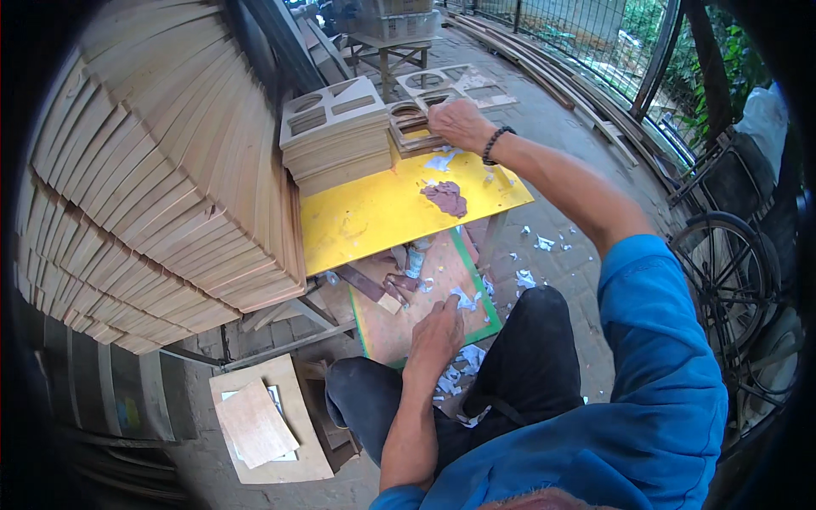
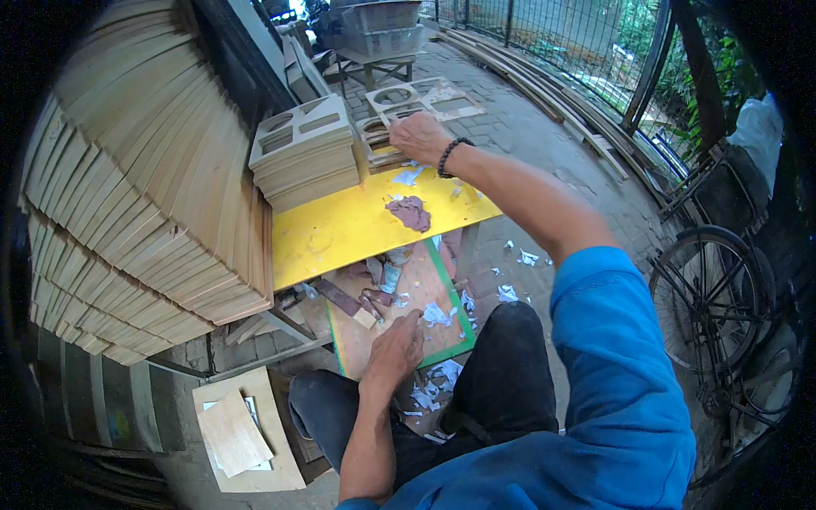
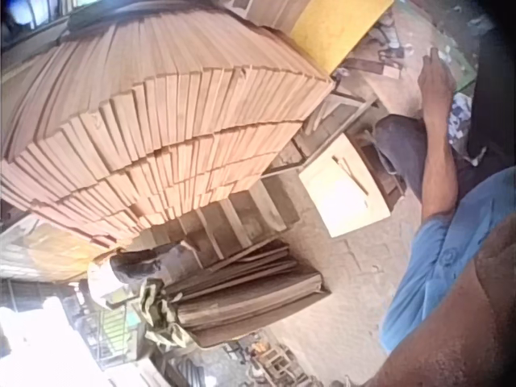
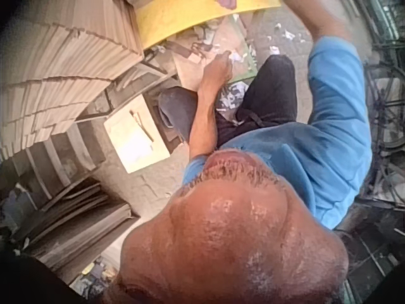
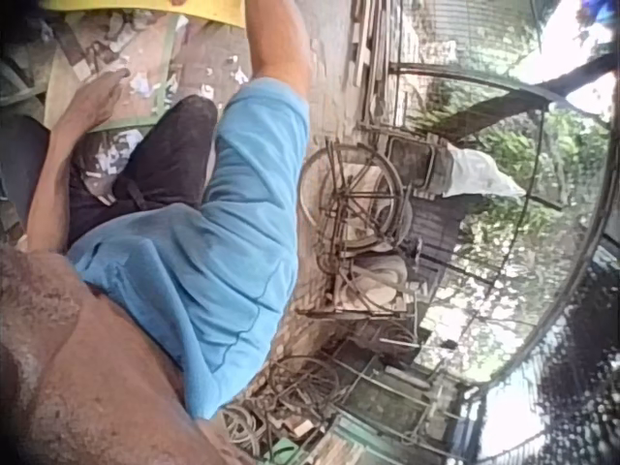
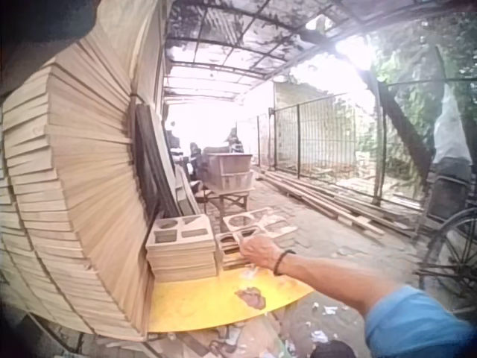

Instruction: Cutting out specific shapes from wooden sheets and sanding the edges of wooden frames.

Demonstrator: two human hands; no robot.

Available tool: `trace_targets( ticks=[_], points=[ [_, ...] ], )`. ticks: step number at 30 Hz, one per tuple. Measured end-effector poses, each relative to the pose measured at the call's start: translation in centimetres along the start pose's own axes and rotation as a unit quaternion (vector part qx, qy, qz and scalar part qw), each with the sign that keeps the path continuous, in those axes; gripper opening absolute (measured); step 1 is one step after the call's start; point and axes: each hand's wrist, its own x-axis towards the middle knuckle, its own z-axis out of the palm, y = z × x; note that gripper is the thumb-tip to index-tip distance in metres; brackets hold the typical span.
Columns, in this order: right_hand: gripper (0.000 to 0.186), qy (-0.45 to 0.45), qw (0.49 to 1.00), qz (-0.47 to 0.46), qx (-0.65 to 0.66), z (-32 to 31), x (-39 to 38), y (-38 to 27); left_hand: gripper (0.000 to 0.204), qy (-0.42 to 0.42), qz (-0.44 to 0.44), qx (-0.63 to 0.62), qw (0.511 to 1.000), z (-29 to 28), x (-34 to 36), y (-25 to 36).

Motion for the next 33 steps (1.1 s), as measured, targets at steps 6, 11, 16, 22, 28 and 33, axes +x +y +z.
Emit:
trace_targets(
  ticks=[6,11,16,22,28,33],
  points=[
    [0.014,-0.084,0.994,0.014,0.062,5.3,2.8,-3.2,0.03,-0.051,-0.056,0.007,0.997,-0.3,-0.2,-0.9],
    [0.014,-0.082,0.99,0.024,0.111,5.1,3.3,-3.4,0.031,-0.085,-0.082,0.029,0.993,-0.5,-0.6,-1.3],
    [0.015,-0.051,0.989,0.04,0.132,5.2,3.0,-2.9,0.032,-0.122,-0.1,0.021,0.987,0.0,-0.6,-1.0],
    [0.036,-0.071,0.974,0.085,0.197,5.3,1.2,-2.8,0.034,-0.149,-0.104,0.03,0.983,0.5,-0.3,-1.2],
    [0.053,-0.121,0.955,0.096,0.254,4.6,-0.9,-1.3,0.036,-0.161,-0.112,0.045,0.98,0.4,-0.4,-0.7],
    [0.059,-0.138,0.952,0.133,0.24,5.4,-2.1,-1.5,0.035,-0.15,-0.105,0.047,0.982,0.7,-0.5,-0.9]
  ],
)
